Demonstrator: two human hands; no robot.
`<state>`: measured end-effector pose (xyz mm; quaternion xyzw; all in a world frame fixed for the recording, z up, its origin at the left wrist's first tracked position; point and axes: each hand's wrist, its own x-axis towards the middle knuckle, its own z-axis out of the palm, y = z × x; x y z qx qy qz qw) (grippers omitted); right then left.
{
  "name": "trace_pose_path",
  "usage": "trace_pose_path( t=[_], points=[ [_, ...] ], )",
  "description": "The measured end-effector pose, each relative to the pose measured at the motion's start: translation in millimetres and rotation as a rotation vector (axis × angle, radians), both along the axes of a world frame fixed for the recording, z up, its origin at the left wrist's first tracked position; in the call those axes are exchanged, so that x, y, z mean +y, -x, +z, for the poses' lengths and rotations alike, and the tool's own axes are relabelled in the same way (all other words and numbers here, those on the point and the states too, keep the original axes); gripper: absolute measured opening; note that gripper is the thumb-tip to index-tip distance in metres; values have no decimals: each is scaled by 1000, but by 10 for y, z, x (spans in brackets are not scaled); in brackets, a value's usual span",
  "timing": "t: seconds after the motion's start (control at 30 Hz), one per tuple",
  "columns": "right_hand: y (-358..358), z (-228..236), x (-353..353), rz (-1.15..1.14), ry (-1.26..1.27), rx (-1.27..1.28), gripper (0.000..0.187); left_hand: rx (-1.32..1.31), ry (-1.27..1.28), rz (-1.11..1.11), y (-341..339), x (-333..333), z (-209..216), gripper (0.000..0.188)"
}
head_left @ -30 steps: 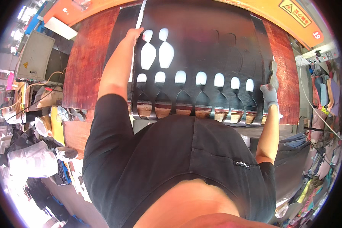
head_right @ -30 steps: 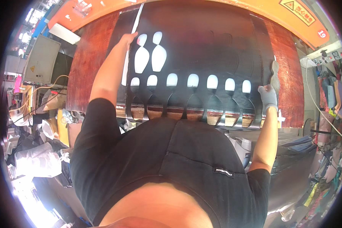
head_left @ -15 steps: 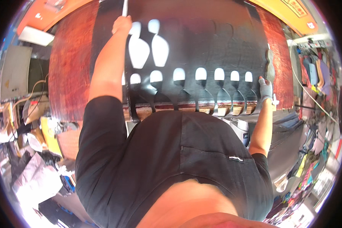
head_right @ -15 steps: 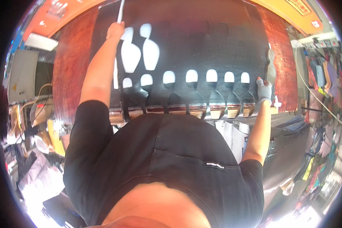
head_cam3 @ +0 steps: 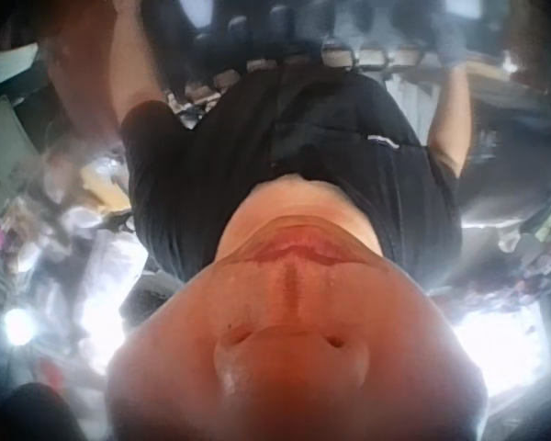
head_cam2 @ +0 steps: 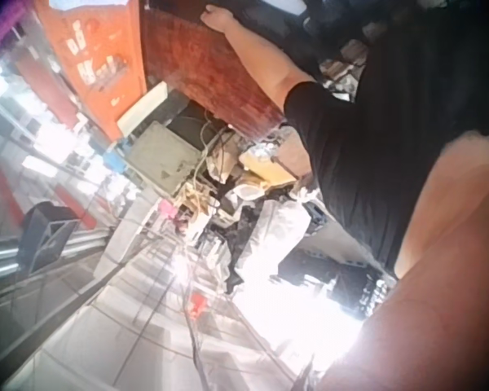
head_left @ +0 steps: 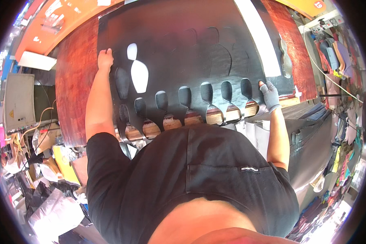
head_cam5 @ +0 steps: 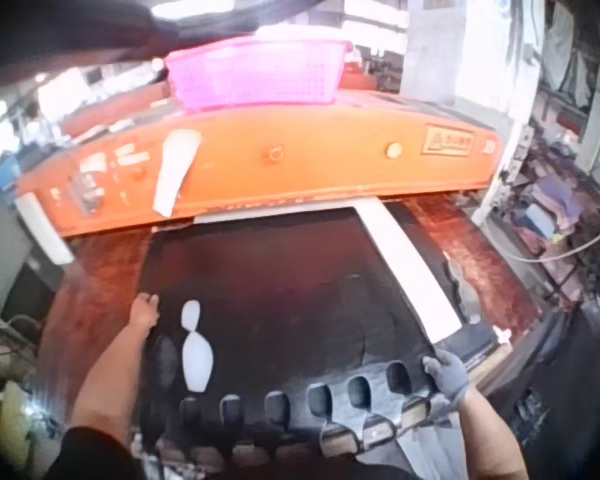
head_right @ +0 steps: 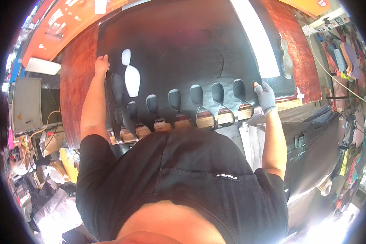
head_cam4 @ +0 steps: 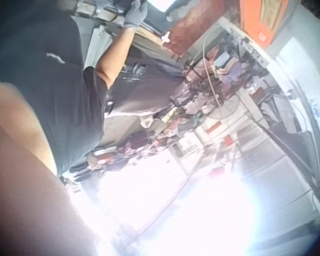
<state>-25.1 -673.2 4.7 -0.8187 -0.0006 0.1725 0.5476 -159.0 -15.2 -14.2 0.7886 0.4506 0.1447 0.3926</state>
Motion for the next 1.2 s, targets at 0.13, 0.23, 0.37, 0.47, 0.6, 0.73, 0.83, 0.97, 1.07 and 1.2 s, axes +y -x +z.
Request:
trace_pose_path(
  t=[0.13, 0.23, 0.37, 0.47, 0.6, 0.73, 0.83, 0.97, 1.07, 1.2],
  points=[
    [35, 54, -247, -97, -52, 28, 28, -205, 183, 33, 166, -363, 102, 26],
    [16, 67, -419, -46, -65, 60, 25, -294, 213, 31, 225, -623, 154, 22],
    [-40, -49, -608, 28, -71, -13, 25, -214, 40, 36, 242, -778, 155, 27],
    [-77, -179, -755, 50, -32, -17, 26, -47, -187, -29, 339, -907, 182, 37],
    [-136, -308, -832, 45, 146, -1, 56, -99, -418, -178, 662, -1413, 279, 44],
    [-144, -250, -796, 44, 3, 64, 52, -209, -727, -401, 1052, -2200, 337, 39],
    [-162, -158, -713, 8, -31, 52, 51, -241, -639, -422, 1237, -2718, 404, 28],
    [-303, -187, -493, -57, -165, 37, 33, -331, -505, -550, 1292, -3193, 427, 24],
    [-442, -241, -425, 56, 29, 71, 33, -236, -435, -471, 1172, -3196, 417, 36],
    [-486, -272, -448, 15, -212, 180, 29, -161, -408, -399, 1098, -3077, 406, 40]
  ],
)
